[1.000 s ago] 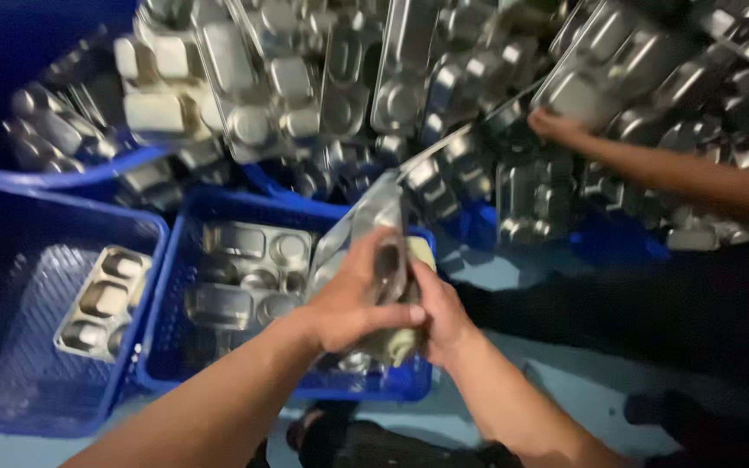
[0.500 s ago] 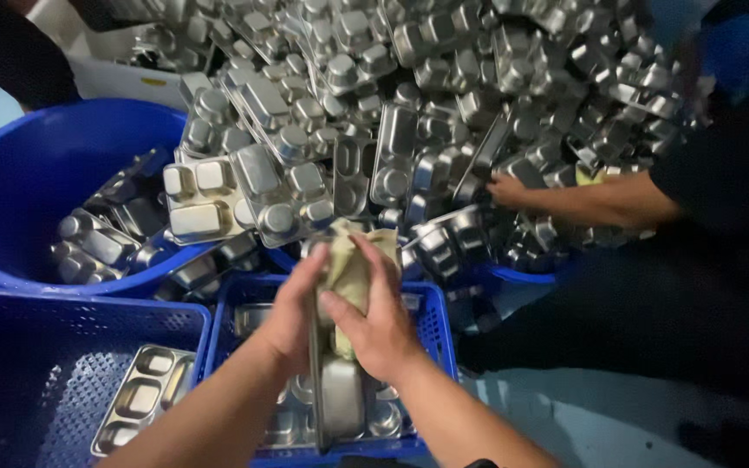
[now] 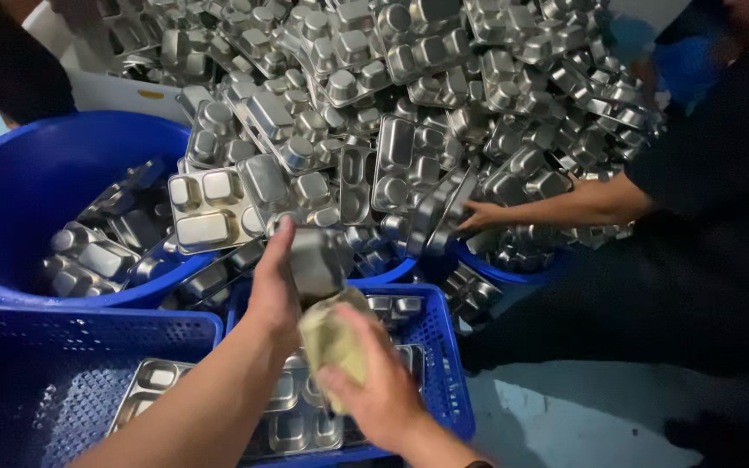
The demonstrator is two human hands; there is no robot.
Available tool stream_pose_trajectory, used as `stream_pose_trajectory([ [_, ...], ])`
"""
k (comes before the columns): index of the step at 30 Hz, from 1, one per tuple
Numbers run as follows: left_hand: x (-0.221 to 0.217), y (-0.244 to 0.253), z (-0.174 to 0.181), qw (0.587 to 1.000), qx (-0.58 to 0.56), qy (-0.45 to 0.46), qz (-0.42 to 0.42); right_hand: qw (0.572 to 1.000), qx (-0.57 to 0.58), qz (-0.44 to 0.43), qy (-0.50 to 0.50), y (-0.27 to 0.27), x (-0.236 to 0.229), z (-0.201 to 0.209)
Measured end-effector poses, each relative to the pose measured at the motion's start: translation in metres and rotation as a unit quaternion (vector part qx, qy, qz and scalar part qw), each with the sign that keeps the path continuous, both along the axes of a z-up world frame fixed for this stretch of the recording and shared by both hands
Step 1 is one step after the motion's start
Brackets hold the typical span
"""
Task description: The person wipes multiple stainless steel compartmentalized trays with a cloth and places them into blue plastic baskets. The person handles trays one at a time, wiping each tray before stacking them in the basket.
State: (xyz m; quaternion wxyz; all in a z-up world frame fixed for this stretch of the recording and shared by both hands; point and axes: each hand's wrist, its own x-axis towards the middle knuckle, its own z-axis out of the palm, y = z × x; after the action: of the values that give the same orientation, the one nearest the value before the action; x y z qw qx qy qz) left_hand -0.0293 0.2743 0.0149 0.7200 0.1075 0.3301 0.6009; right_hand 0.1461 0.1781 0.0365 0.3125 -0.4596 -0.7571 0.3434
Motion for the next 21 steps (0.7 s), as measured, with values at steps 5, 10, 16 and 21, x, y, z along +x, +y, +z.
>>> stream_pose_trajectory([
  [5, -0.007, -0.015, 0.012, 0.996, -0.034, 0.069, -0.039, 0.925, -0.343, -0.152, 0.052, 0.018, 0.022, -0.031],
  [10, 0.01, -0.035, 0.015, 0.986, -0.015, 0.061, -0.158, 0.944, -0.202, -0.082, 0.246, 0.056, 0.045, -0.009],
  [16, 0.029, -0.05, 0.018, 0.978, -0.005, 0.005, -0.21, 0.995, 0.007, 0.002, 0.095, 0.057, 0.01, 0.002],
  [21, 0.012, -0.044, 0.019, 0.993, -0.015, -0.05, -0.103, 0.993, -0.001, -0.114, -0.014, 0.015, 0.009, -0.032],
])
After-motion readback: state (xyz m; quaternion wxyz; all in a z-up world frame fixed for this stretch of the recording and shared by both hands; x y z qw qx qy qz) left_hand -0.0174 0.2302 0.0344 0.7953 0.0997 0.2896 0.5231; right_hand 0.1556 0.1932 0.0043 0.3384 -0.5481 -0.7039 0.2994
